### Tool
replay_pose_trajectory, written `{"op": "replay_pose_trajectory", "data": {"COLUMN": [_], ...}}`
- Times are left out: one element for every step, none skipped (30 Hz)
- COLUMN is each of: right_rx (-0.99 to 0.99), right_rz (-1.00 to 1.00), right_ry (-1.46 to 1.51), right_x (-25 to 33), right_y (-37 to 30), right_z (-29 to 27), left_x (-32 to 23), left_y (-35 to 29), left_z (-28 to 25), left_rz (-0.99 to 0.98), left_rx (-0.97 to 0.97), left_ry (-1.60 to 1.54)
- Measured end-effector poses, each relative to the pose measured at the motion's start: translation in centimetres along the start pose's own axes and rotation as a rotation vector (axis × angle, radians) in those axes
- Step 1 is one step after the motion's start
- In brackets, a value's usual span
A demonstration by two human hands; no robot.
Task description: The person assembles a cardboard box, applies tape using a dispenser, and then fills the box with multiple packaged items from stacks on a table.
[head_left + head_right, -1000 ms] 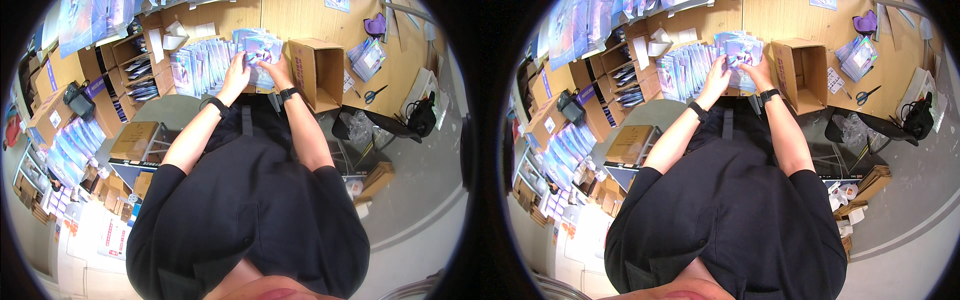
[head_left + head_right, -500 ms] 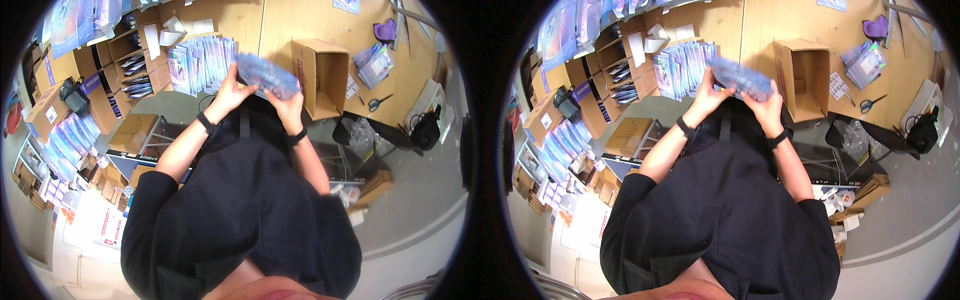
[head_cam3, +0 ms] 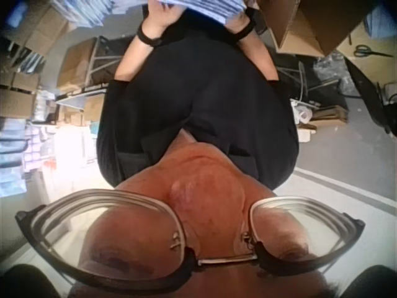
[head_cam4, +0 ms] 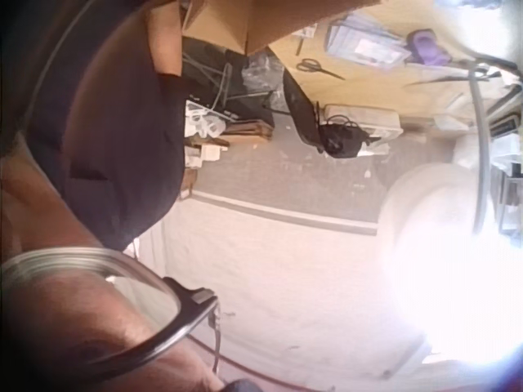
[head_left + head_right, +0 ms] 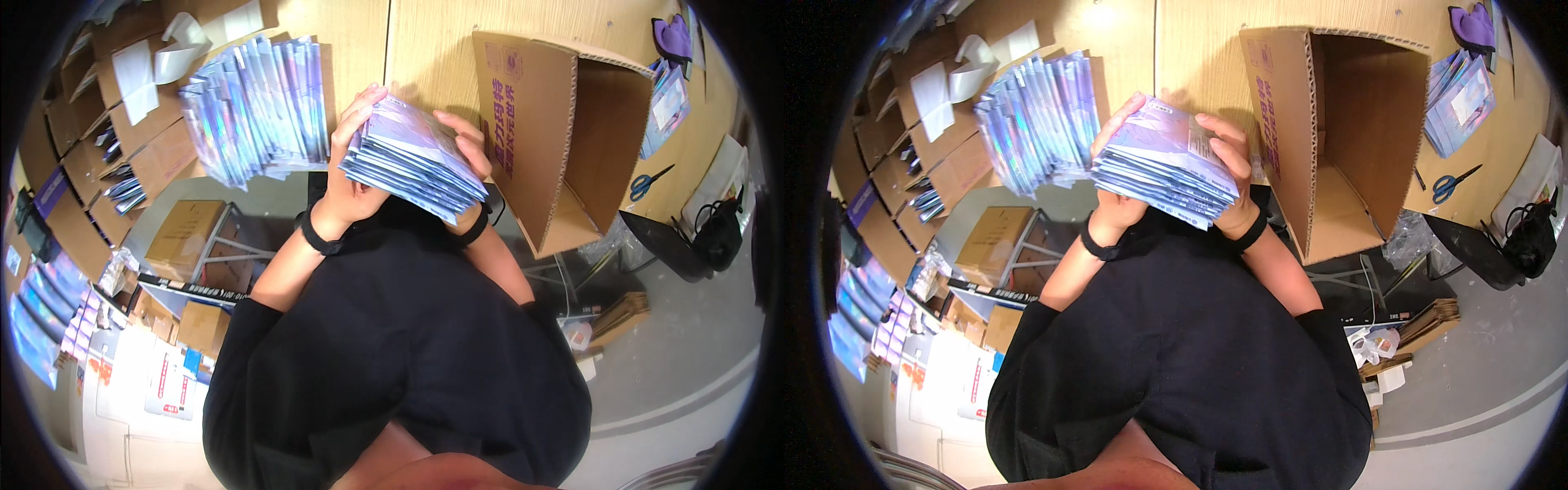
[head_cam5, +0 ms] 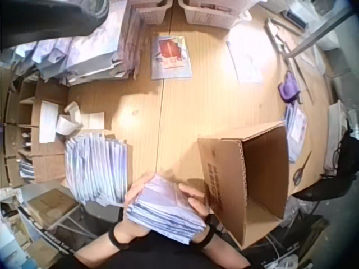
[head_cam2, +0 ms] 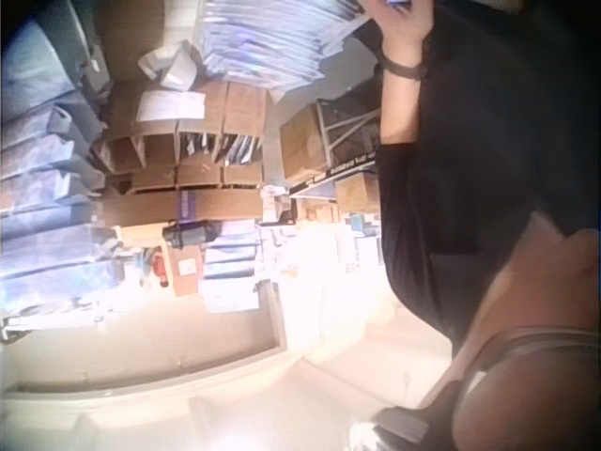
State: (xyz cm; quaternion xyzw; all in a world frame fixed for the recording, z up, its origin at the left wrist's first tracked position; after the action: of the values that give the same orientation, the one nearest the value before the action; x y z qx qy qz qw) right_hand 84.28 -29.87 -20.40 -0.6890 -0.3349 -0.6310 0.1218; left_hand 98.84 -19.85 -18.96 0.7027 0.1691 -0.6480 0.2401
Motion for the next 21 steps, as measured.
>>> {"op": "replay_pose_trajectory", "data": {"right_rx": [-0.032,-0.024,-0.018,-0.047,0.234,0.244,0.279,0.311,0.166,0.15,0.137,0.136,0.17,0.213,0.254,0.313,0.314,0.324,0.335,0.297,0.254], "right_rz": [-0.015,-0.038,-0.064,-0.112,0.116,0.11,0.1,0.084,0.061,0.219,0.364,0.343,0.384,0.384,0.385,0.414,0.474,0.496,0.513,0.493,0.472], "right_ry": [0.06,0.103,0.145,0.149,0.039,0.058,0.089,0.126,-0.161,0.046,0.268,0.361,0.412,0.378,0.343,0.374,0.37,0.357,0.345,0.204,0.065], "right_x": [-0.4,-0.5,-0.7,-1.2,-1.2,-1.0,-1.2,-1.2,-1.8,-2.2,-2.1,-0.7,0.0,0.9,1.8,1.8,2.8,3.0,2.6,2.1,1.9], "right_y": [-0.5,-0.6,-0.9,-1.2,0.2,0.0,-0.4,-0.7,-2.8,-3.8,-4.2,-4.6,-5.6,-6.4,-7.2,-8.1,-9.1,-10.6,-11.9,-13.2,-14.3], "right_z": [0.2,0.3,0.6,0.6,0.4,0.0,0.2,0.4,0.4,0.5,0.7,0.4,0.6,0.6,0.5,0.8,0.6,0.4,0.5,0.2,-0.2], "left_x": [0.5,1.1,1.5,3.8,4.5,4.8,2.5,2.6,2.9,2.3,1.9,2.0,2.1,3.0,3.8,4.1,3.6,3.8,4.4,5.2,5.1], "left_y": [-0.3,-0.5,-0.6,-3.4,-4.4,-4.4,-2.8,-4.0,-5.6,-6.3,-6.8,-7.9,-9.2,-10.6,-12.0,-13.2,-14.1,-15.5,-16.8,-18.0,-18.7], "left_z": [0.3,0.6,0.5,-0.4,-0.5,0.1,0.3,0.1,-0.2,-0.5,-1.0,-1.2,-1.7,-2.3,-2.4,-2.2,-1.4,-1.0,-0.8,-0.6,-0.3], "left_rz": [0.053,0.026,-0.012,-0.124,-0.098,-0.069,0.081,-0.027,-0.149,-0.14,-0.126,-0.086,-0.021,-0.124,-0.229,-0.278,-0.284,-0.337,-0.387,-0.431,-0.396], "left_rx": [0.024,0.02,0.073,0.13,0.114,0.143,0.083,-0.003,-0.07,-0.067,-0.068,-0.028,0.002,-0.017,-0.029,-0.055,-0.025,-0.051,-0.077,-0.1,-0.082], "left_ry": [0.026,0.005,0.054,0.136,0.202,0.253,0.31,0.198,0.079,0.057,0.044,-0.033,-0.027,-0.226,-0.426,-0.448,-0.482,-0.546,-0.608,-0.616,-0.645]}}
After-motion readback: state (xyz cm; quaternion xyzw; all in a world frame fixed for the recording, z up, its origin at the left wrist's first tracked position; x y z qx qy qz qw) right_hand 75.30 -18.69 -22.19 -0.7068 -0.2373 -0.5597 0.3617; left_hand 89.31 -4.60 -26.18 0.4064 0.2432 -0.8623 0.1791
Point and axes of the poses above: each hand's wrist, its own y-axis towards the middle knuckle, its own z-axis out of the palm, x = y × z, the point moved 6 cm from there along y, towards the middle knuckle, and after that the axes turned 5 degrees about z, right-handed, at the moved point
